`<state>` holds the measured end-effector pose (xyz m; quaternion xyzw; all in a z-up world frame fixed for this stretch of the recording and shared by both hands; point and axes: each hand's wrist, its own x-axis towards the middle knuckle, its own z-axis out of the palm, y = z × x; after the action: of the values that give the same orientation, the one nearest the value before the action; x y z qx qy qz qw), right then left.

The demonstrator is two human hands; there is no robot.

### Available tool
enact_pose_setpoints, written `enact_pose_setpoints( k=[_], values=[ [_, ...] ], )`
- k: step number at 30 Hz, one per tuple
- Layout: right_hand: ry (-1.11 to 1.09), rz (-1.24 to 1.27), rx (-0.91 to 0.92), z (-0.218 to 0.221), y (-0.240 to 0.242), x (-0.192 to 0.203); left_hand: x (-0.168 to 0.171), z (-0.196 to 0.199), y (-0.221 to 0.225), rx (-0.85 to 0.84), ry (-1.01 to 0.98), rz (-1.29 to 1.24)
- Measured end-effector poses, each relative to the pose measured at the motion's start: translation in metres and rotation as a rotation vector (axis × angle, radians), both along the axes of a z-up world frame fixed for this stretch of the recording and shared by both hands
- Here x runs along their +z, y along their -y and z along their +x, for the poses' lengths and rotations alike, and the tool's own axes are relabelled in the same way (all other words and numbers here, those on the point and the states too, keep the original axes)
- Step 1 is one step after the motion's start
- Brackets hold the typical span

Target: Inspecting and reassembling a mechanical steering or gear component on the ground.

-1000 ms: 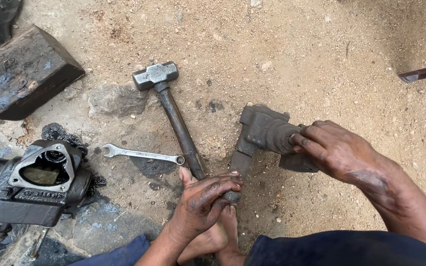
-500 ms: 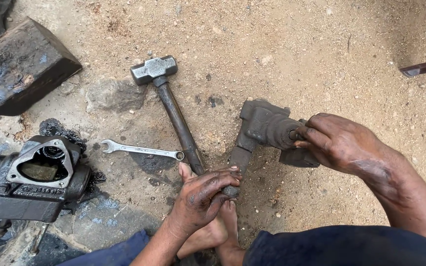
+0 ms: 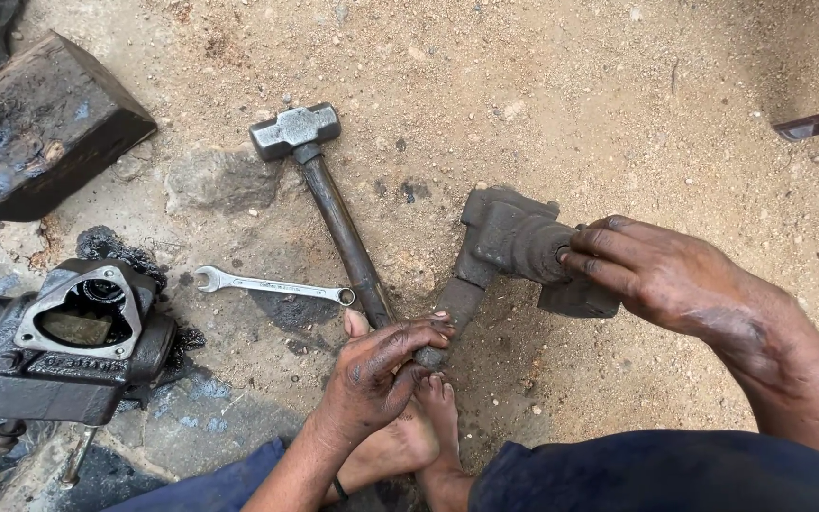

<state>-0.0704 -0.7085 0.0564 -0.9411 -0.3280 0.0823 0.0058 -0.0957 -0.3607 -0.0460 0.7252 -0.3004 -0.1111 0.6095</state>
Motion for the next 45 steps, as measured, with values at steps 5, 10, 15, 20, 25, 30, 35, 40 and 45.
enact_pose_setpoints(
  k=[5,10,15,20,25,30,35,40,45],
  values=[
    [0.022,0.105,-0.071,0.001,-0.002,0.001,0.006,-0.004,0.002,0.017,-0.037,0.058],
    [0.067,0.174,-0.065,0.004,-0.003,-0.003,0.01,-0.013,0.003,0.188,-0.026,0.022],
    [0.031,0.025,-0.128,0.009,-0.008,-0.002,0.009,-0.023,0.001,0.278,-0.095,0.075],
    [0.038,-0.002,-0.109,0.007,-0.002,-0.001,0.016,-0.015,0.002,0.307,-0.081,0.072],
    [-0.058,-0.221,-0.018,0.002,0.017,0.005,0.006,-0.005,0.008,0.262,0.231,0.169],
    [-0.282,-0.78,-0.127,-0.042,0.018,0.077,0.022,0.001,0.012,0.187,0.189,0.205],
    [-0.014,-1.095,-0.09,-0.046,0.019,0.129,0.008,0.008,0.023,0.282,0.295,0.213],
    [-0.082,-0.937,-0.232,-0.059,-0.023,0.153,0.007,0.009,0.038,0.304,0.199,0.216],
    [-0.039,-0.498,-0.074,-0.05,-0.004,0.09,0.006,0.006,0.042,0.309,0.058,0.186]
  ],
)
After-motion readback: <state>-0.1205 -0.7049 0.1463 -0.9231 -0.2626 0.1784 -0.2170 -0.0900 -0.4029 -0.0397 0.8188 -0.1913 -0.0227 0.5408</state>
